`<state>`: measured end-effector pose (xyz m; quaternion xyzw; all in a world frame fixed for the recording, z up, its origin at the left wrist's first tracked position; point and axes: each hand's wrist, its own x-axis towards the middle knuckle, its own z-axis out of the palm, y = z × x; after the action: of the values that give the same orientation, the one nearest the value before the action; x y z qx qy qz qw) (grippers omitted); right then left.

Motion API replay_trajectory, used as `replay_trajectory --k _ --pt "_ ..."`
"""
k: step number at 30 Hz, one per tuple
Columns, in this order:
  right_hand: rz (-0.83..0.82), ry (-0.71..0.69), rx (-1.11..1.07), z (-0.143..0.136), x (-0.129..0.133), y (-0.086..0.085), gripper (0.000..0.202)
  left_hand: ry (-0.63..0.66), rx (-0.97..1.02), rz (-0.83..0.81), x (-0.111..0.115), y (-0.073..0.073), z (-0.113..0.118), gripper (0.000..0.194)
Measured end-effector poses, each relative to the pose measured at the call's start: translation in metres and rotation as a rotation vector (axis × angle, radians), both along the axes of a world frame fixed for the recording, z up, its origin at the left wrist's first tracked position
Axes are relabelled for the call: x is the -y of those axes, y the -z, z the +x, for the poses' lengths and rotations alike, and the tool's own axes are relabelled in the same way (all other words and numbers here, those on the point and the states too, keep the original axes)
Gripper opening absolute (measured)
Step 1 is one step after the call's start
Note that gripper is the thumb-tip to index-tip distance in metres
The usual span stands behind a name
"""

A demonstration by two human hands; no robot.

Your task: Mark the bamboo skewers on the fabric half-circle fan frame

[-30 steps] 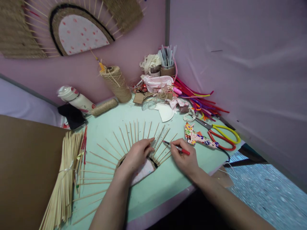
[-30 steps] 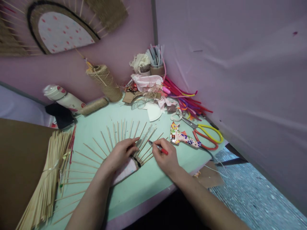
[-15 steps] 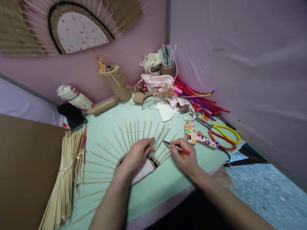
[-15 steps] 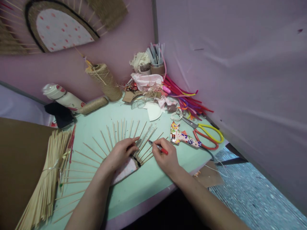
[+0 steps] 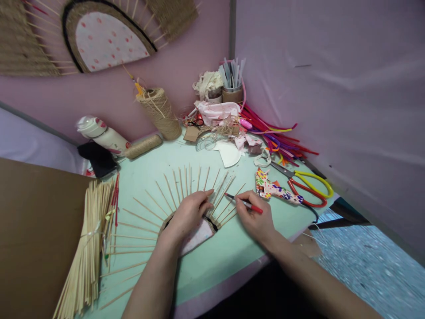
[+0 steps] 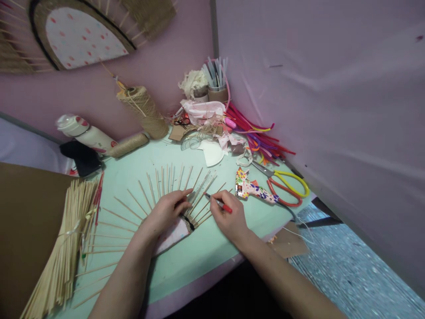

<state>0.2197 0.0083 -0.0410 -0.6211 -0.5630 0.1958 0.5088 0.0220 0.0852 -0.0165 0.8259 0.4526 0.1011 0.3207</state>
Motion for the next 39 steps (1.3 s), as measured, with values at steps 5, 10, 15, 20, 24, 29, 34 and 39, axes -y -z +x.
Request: replay_trajectory --k 5,10,15,20,24,29,34,39 --pt "0.004 0.004 -0.001 -0.0007 -0.0006 -0.0019 0.013 0.000 0.000 0.003 0.0009 -0.0026 0.0010 0.037" --pt "0.003 0.007 -0.005 -0.0004 -0.0004 -0.0021 0.011 -0.006 -0.008 -0.017 0.0011 -0.0037 0.0021 0.037" --pt "0.011 0.009 0.014 0.0002 -0.0003 -0.0027 0.012 -0.006 -0.015 -0.017 0.0016 -0.0053 0.0029 0.037" --pt "0.004 0.011 0.000 -0.0006 -0.0007 -0.0025 0.011 -0.015 -0.014 -0.022 0.0017 -0.0062 0.0031 0.037" --pt "0.007 0.011 -0.001 -0.0006 -0.0005 -0.0025 0.011 -0.015 -0.016 -0.024 0.0016 -0.0065 0.0033 0.037" --pt "0.009 0.009 0.002 0.0000 -0.0002 -0.0026 0.011 -0.015 -0.019 -0.015 0.0019 -0.0071 0.0036 0.038" --pt "0.015 0.010 -0.004 -0.0004 0.0000 -0.0035 0.011 -0.031 -0.005 -0.014 0.0026 -0.0077 0.0045 0.037" --pt "0.066 0.039 -0.058 -0.0001 0.0019 -0.0016 0.009 -0.048 0.032 0.013 0.0016 -0.0062 0.0035 0.036"
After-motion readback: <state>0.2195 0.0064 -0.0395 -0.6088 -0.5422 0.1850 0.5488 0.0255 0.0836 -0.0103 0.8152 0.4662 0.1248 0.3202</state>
